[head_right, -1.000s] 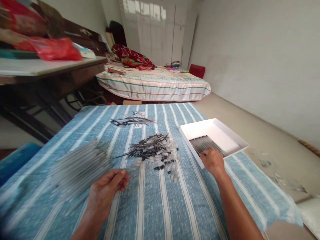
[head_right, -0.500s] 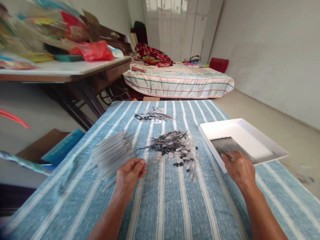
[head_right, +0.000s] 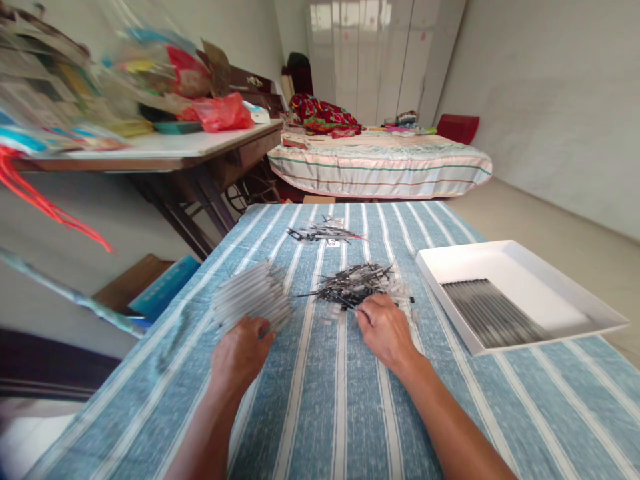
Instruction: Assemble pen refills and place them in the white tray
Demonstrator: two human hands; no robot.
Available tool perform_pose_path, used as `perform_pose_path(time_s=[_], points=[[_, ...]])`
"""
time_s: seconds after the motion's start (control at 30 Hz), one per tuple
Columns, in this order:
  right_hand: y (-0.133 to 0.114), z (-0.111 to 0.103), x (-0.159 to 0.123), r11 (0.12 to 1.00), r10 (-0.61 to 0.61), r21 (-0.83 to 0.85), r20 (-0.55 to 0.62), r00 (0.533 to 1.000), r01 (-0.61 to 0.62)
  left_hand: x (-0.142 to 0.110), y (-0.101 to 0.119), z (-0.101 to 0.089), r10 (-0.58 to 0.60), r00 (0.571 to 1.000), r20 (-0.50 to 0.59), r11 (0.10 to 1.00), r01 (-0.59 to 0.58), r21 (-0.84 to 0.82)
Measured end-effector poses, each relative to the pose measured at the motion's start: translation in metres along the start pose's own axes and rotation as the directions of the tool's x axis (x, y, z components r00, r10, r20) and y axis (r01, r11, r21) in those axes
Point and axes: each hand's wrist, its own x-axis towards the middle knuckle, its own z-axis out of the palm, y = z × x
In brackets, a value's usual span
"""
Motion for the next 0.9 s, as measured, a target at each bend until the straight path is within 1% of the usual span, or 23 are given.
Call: perform_pose_path(time_s=[0.1, 0.27, 0.4, 0.5, 0.57, 0.63, 0.77, 0.9], points=[[-0.001, 0.013, -0.003, 0.999, -0.042, 0.000, -0.062, 0.997, 0.042, -0.003, 0.003, 0.001, 0.025, 0.999, 0.026, 0.999, -0.026, 0.021], [-0.002, 0.015, -0.007, 0.993, -0.103, -0.067, -0.150, 0.983, 0.094, -0.003, 0.011, 0.006, 0.040, 0.997, 0.061, 0.999, -0.042, 0.027], [-0.010, 0.016, -0.008, 0.985, -0.159, -0.095, -0.132, 0.978, 0.147, -0.005, 0.014, 0.007, 0.060, 0.996, 0.067, 0.998, -0.061, 0.013], [-0.014, 0.019, -0.008, 0.980, -0.181, -0.101, -0.112, 0.977, 0.170, -0.009, 0.018, 0.007, 0.085, 0.996, 0.025, 0.996, -0.084, -0.024], [-0.014, 0.021, -0.007, 0.980, -0.181, -0.109, -0.107, 0.978, 0.169, -0.011, 0.021, 0.007, 0.091, 0.996, -0.023, 0.992, -0.093, -0.091], [-0.012, 0.022, -0.005, 0.979, -0.161, -0.143, -0.105, 0.981, 0.145, -0.012, 0.025, 0.009, 0.075, 0.996, -0.054, 0.976, -0.084, -0.199], [-0.010, 0.026, 0.004, 0.956, -0.119, -0.279, -0.084, 0.989, 0.091, -0.014, 0.033, 0.011, 0.035, 0.999, -0.033, 0.896, -0.047, -0.443], [-0.015, 0.034, 0.011, 0.909, -0.097, -0.410, -0.020, 0.995, 0.080, -0.015, 0.037, 0.012, 0.021, 0.999, -0.024, 0.822, -0.031, -0.569]])
